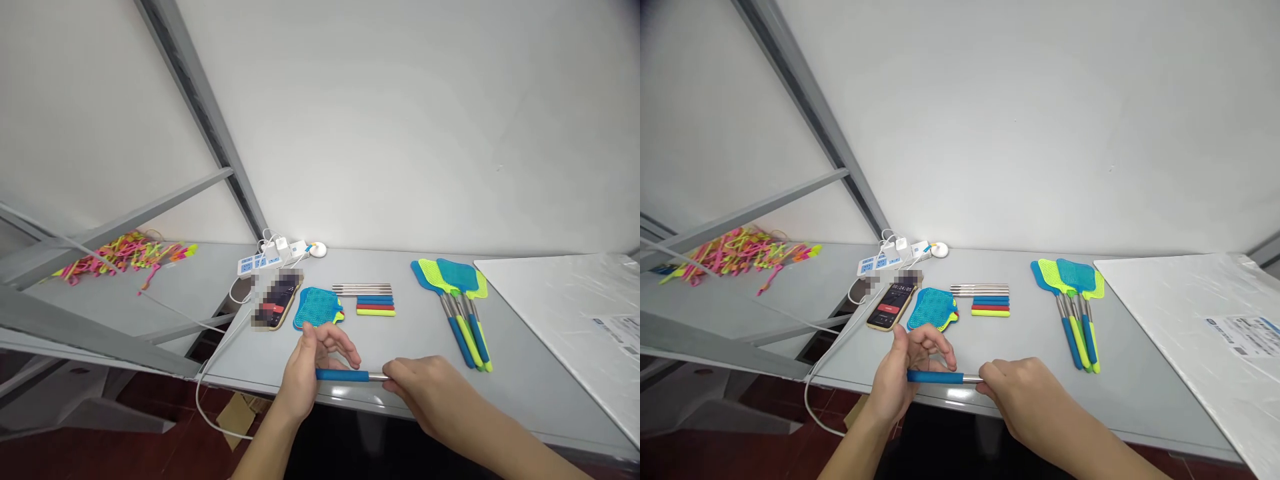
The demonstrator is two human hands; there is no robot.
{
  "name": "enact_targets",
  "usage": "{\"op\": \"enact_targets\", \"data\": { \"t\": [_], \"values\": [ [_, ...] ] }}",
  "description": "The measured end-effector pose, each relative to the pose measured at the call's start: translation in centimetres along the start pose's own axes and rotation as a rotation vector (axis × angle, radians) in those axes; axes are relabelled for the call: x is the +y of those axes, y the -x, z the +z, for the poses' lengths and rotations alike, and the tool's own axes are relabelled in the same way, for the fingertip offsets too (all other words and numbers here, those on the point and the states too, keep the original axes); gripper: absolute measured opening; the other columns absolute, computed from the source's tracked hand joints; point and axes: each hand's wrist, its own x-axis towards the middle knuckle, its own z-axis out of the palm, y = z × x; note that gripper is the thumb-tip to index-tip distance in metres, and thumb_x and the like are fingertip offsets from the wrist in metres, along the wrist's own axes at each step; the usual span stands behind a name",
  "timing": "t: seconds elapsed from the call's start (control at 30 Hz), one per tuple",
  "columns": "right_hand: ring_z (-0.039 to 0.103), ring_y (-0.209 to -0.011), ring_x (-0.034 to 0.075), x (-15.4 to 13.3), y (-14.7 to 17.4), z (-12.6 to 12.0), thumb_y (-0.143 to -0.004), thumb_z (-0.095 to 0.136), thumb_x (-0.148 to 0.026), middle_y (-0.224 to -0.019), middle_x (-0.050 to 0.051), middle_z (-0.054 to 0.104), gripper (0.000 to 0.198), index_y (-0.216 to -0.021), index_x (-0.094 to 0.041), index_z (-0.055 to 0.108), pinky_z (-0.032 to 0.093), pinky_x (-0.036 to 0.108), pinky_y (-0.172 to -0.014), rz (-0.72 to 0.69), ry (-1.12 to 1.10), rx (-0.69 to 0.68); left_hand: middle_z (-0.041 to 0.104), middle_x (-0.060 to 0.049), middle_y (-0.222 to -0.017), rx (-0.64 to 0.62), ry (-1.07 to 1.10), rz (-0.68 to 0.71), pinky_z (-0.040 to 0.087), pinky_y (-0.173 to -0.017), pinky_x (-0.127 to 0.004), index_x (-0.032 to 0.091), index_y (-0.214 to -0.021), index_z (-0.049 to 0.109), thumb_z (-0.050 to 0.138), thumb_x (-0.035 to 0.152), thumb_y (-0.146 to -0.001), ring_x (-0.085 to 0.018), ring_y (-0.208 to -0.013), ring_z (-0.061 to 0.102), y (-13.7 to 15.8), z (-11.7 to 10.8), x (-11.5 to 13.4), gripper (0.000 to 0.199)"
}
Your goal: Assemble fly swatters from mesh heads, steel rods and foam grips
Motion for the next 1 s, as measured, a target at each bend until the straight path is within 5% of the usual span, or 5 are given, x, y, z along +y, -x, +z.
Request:
{"op": "enact_targets", "data": {
  "t": [0.37, 0.6, 0.7, 0.83, 1.0],
  "values": [
    [0.053, -0.047, 0.015, -0.6, -3.2, 1.0, -0.099, 0.043, -0.028, -0.066, -0.002, 0.061, 0.022, -0.079, -0.022, 0.049, 0.018, 0.032, -0.049, -0.132, 0.145, -0.011, 0.061, -0.006, -0.067, 0.115, 0.050, -0.087, 0.049, -0.042, -0.027, 0.015, -0.076, 0.059, 0.027, 0.073, -0.089, -0.017, -0.056, 0.055, 0.2, -2.2, -1.8, 0.067],
    [0.056, -0.062, 0.016, -1.8, -8.9, 1.7, -0.099, 0.047, -0.030, -0.073, 0.001, 0.064, 0.022, -0.082, -0.020, 0.057, 0.030, 0.032, -0.058, -0.289, 0.034, -0.043, 0.058, 0.001, -0.070, 0.002, -0.718, -0.162, 0.038, -0.058, -0.023, 0.019, -0.077, 0.060, 0.046, 0.049, -0.095, -0.014, -0.064, 0.051, 2.9, -6.1, 1.0, 0.038],
    [0.059, -0.081, 0.020, -2.1, -12.0, 1.8, -0.097, 0.051, -0.036, -0.086, 0.004, 0.066, 0.020, -0.093, -0.020, 0.063, 0.038, 0.033, -0.071, -0.342, -0.067, 0.006, 0.057, 0.002, -0.067, 0.054, -0.855, -0.149, 0.033, -0.060, -0.024, 0.022, -0.078, 0.059, 0.046, 0.045, -0.095, -0.016, -0.066, 0.051, 4.2, -7.1, 0.8, 0.032],
    [0.054, -0.110, 0.028, -0.3, -15.9, 2.7, -0.085, 0.063, -0.054, -0.118, 0.013, 0.061, 0.054, -0.127, -0.020, 0.055, 0.042, 0.042, -0.091, -0.209, -0.130, 0.113, 0.050, 0.003, -0.063, 0.294, -0.671, -0.146, 0.033, -0.057, -0.024, 0.022, -0.089, 0.059, 0.043, 0.050, -0.095, -0.016, -0.060, 0.046, 5.0, -8.0, -1.7, 0.033],
    [0.046, -0.122, 0.036, 2.8, -18.9, 5.2, -0.076, 0.065, -0.064, -0.132, 0.019, 0.054, 0.074, -0.133, -0.018, 0.052, 0.041, 0.051, -0.094, 0.011, 0.019, 0.082, 0.036, 0.006, -0.059, 0.421, -0.324, -0.149, 0.026, -0.047, -0.021, 0.020, -0.096, 0.059, 0.044, 0.059, -0.092, -0.011, -0.049, 0.032, 5.2, -8.3, -4.0, 0.041]
  ]
}}
